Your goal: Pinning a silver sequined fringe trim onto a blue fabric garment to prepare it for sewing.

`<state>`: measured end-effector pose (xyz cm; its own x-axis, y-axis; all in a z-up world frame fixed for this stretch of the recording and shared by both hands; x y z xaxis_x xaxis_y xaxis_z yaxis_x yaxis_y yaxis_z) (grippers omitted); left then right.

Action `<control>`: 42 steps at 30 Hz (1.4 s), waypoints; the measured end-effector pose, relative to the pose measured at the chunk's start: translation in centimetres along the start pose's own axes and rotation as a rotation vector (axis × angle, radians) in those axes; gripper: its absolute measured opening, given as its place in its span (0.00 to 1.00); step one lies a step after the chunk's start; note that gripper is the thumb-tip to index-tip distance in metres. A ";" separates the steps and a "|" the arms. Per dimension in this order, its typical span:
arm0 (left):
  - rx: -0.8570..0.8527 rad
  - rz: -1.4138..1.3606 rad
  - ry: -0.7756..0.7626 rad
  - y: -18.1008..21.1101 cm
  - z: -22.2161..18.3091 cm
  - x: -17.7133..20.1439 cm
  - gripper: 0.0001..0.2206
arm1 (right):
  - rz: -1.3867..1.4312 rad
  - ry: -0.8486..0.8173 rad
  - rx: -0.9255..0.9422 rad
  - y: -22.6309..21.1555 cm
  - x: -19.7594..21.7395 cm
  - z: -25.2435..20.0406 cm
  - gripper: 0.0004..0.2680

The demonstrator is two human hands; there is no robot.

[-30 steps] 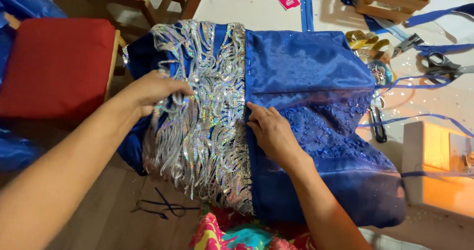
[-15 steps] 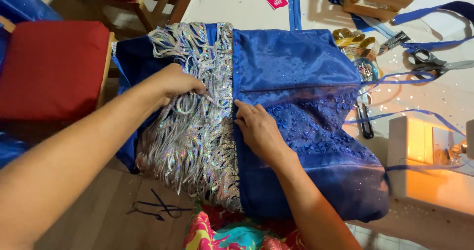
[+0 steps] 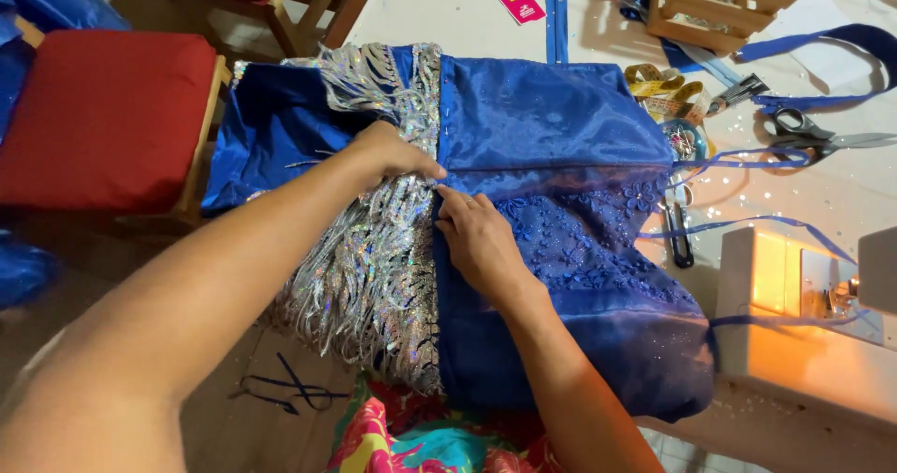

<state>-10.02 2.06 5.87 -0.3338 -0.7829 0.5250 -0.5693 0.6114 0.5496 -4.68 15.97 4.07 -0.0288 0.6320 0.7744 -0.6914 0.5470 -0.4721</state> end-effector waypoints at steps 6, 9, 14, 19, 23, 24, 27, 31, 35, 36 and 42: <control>0.033 0.257 0.258 -1.9 6.8 0.5 0.41 | -0.012 0.003 -0.008 0.9 -0.6 -0.4 0.12; 0.049 0.356 0.180 -2.1 6.9 -0.8 0.39 | 0.010 0.014 -0.004 0.9 -0.7 -0.5 0.13; -0.043 0.015 0.389 -2.4 7.4 -0.5 0.34 | 0.028 0.023 -0.007 0.7 -0.3 -0.3 0.10; -0.051 0.041 0.366 -1.2 4.2 0.1 0.36 | 0.040 0.046 0.005 1.0 -0.5 -0.5 0.09; -0.042 0.068 0.328 -1.2 4.5 -0.5 0.38 | 0.040 0.047 0.001 1.1 -0.9 -0.5 0.13; -0.042 0.068 0.329 -1.2 4.5 -0.5 0.38 | 0.041 0.047 0.001 0.9 -0.6 -0.5 0.13; -0.058 0.013 0.362 -1.5 4.9 -0.4 0.35 | 0.047 0.051 0.009 0.6 -0.4 -0.5 0.13; -0.076 0.016 0.352 -2.4 7.2 -0.8 0.36 | 0.078 0.078 -0.039 1.0 -0.7 -0.7 0.11; -0.061 -0.160 0.303 -2.5 6.3 -0.7 0.35 | 0.146 0.124 -0.080 -0.1 0.5 -1.0 0.10; -0.063 -0.158 0.306 -2.0 4.7 -0.2 0.35 | 0.147 0.129 -0.078 -0.3 0.8 -1.2 0.10; -0.027 -0.428 0.148 -2.1 2.7 -0.1 0.39 | 0.186 0.207 -0.136 -1.3 2.5 -1.6 0.02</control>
<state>-10.81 0.59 2.94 0.0396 -0.9421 0.3330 -0.6120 0.2406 0.7534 -2.67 17.72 5.91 0.0117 0.8192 0.5734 -0.5850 0.4707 -0.6605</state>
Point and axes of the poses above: each hand's wrist, its own z-axis towards the middle knuckle, its own x-axis out of the back of the hand, y = z × x, the point moved 8 cm from there along z, towards the middle knuckle
